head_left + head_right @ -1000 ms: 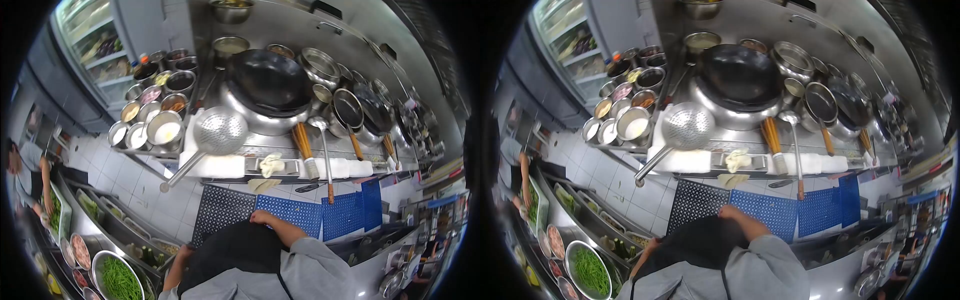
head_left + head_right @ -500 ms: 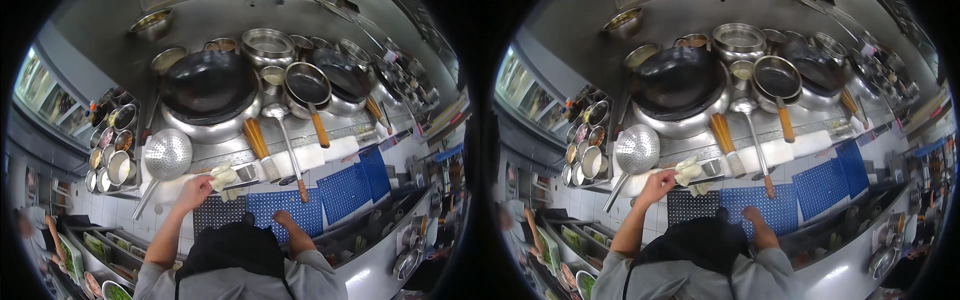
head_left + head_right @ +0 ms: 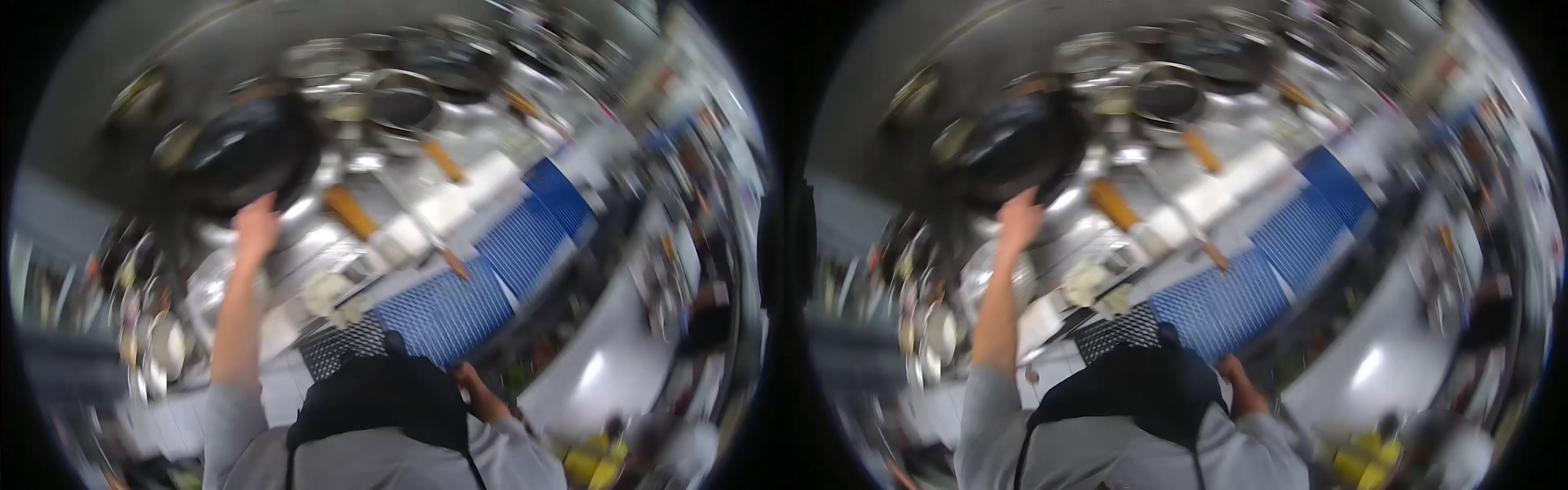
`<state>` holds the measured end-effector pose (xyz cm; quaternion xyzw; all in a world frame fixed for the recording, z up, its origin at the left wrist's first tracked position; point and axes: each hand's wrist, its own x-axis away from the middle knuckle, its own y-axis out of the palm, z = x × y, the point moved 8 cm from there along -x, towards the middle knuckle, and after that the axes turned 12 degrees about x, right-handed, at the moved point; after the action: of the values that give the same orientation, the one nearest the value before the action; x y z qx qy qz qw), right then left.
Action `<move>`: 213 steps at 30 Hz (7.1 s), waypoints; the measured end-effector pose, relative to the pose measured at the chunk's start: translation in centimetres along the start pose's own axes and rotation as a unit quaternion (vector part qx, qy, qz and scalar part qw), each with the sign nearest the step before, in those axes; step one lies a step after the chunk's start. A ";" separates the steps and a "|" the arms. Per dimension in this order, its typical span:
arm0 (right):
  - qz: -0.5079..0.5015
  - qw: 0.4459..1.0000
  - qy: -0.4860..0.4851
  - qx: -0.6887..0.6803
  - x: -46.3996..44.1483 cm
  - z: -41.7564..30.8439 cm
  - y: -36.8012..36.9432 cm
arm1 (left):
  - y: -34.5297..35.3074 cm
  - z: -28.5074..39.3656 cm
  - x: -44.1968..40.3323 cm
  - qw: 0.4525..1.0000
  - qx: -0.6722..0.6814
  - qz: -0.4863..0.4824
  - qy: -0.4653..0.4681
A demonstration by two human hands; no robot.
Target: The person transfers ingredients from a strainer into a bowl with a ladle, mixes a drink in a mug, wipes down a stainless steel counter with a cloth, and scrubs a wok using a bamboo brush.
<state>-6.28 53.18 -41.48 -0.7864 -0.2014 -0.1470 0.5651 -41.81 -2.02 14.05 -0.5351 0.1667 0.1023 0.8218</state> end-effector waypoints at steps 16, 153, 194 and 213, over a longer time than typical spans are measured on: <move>-0.034 0.962 0.231 -0.138 10.6 -14.5 -12.8 | -0.9 -1.9 2.2 0.981 0.133 0.104 0.097; 0.419 0.805 0.413 0.078 21.4 5.1 -41.2 | 35.9 5.2 41.5 0.693 0.165 -0.690 -0.131; 0.329 0.811 0.420 0.238 26.7 -11.7 -27.9 | 3.3 17.3 25.9 0.541 0.514 -0.657 0.104; 0.323 0.811 0.412 0.261 26.5 -11.9 -28.0 | 4.7 15.2 26.0 0.640 0.431 -0.620 0.147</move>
<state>3.37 53.69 -2.32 -0.4947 0.2850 -0.2075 0.7943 -16.90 13.46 5.74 -0.1067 -0.0605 -0.5941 0.7950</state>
